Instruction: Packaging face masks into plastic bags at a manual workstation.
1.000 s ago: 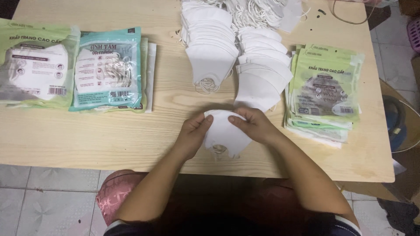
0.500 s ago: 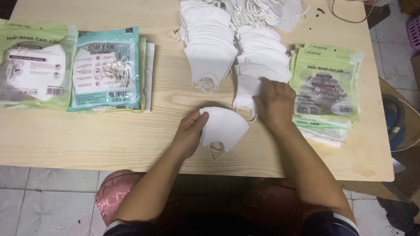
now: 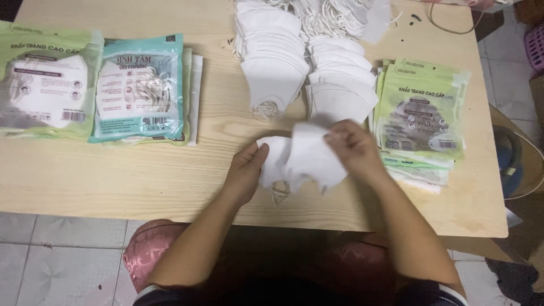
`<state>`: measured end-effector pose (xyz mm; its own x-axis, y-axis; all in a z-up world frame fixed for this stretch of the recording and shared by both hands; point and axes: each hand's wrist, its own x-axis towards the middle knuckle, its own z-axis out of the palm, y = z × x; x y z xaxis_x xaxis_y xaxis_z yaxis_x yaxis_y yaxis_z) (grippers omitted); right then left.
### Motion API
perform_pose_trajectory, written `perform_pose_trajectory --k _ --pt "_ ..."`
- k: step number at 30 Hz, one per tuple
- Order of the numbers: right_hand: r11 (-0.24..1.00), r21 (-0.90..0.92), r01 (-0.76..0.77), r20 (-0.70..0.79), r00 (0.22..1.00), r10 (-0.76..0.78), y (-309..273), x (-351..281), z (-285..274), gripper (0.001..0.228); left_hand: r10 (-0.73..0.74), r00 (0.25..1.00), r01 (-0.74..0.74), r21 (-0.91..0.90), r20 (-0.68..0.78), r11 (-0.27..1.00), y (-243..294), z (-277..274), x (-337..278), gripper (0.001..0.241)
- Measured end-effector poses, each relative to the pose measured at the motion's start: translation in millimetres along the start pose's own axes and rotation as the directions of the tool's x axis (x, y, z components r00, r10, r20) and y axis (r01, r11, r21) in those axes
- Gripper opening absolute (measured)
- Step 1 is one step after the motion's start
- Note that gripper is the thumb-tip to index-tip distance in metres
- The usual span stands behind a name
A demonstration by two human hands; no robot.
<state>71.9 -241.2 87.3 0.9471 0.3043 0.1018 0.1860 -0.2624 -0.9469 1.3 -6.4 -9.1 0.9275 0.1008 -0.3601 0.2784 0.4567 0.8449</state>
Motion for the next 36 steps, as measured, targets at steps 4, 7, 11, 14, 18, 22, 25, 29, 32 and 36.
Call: perform_pose_trajectory --k 4,7,11,14,18,22,25,29,32,36 --pt "0.999 0.032 0.016 0.118 0.993 -0.020 39.2 7.4 28.8 0.016 0.004 1.000 -0.004 -0.011 0.021 1.000 11.0 6.7 -7.7 0.035" --pt "0.998 0.062 -0.009 0.165 0.986 -0.002 49.4 10.2 39.9 0.013 -0.005 0.998 0.003 0.037 0.064 0.999 -7.7 -3.3 2.6 0.035" --pt "0.988 -0.154 0.010 0.189 0.982 0.019 12.9 26.1 44.3 0.021 0.100 0.993 -0.112 0.206 0.067 0.972 -18.2 -19.1 7.8 0.025" --pt "0.891 -0.401 0.213 0.199 0.970 -0.143 -11.3 70.1 55.5 0.041 0.259 0.961 -0.275 0.368 0.094 0.888 24.0 -3.3 -12.1 0.019" --pt "0.654 -0.643 0.400 0.268 0.917 -0.297 -9.4 149.2 77.8 0.073 0.398 0.852 -0.517 0.426 0.341 0.742 77.3 17.9 -46.9 0.026" --pt "0.538 -0.814 0.219 0.305 0.949 0.074 -10.8 215.8 93.0 0.128 0.402 0.733 -0.668 0.472 0.549 0.575 44.6 -2.9 -32.7 0.038" --pt "0.445 -0.886 0.133 0.274 0.923 0.269 -45.0 220.6 102.4 0.142 0.418 0.759 -0.646 0.493 0.499 0.583 57.5 0.5 -42.3 0.037" --pt "0.397 -0.913 0.092 0.219 0.932 0.288 -52.2 222.0 108.4 0.136 0.402 0.776 -0.626 0.517 0.486 0.584 80.5 9.7 -53.1 0.036" --pt "0.328 -0.934 0.144 0.205 0.966 0.159 -30.7 218.1 109.5 0.110 0.406 0.780 -0.620 0.501 0.477 0.603 81.0 11.4 -54.8 0.035" --pt "0.137 -0.964 0.228 0.227 0.974 -0.025 -13.5 203.1 122.2 0.069 0.489 0.730 -0.682 0.460 0.478 0.568 79.8 15.0 -56.6 0.032"
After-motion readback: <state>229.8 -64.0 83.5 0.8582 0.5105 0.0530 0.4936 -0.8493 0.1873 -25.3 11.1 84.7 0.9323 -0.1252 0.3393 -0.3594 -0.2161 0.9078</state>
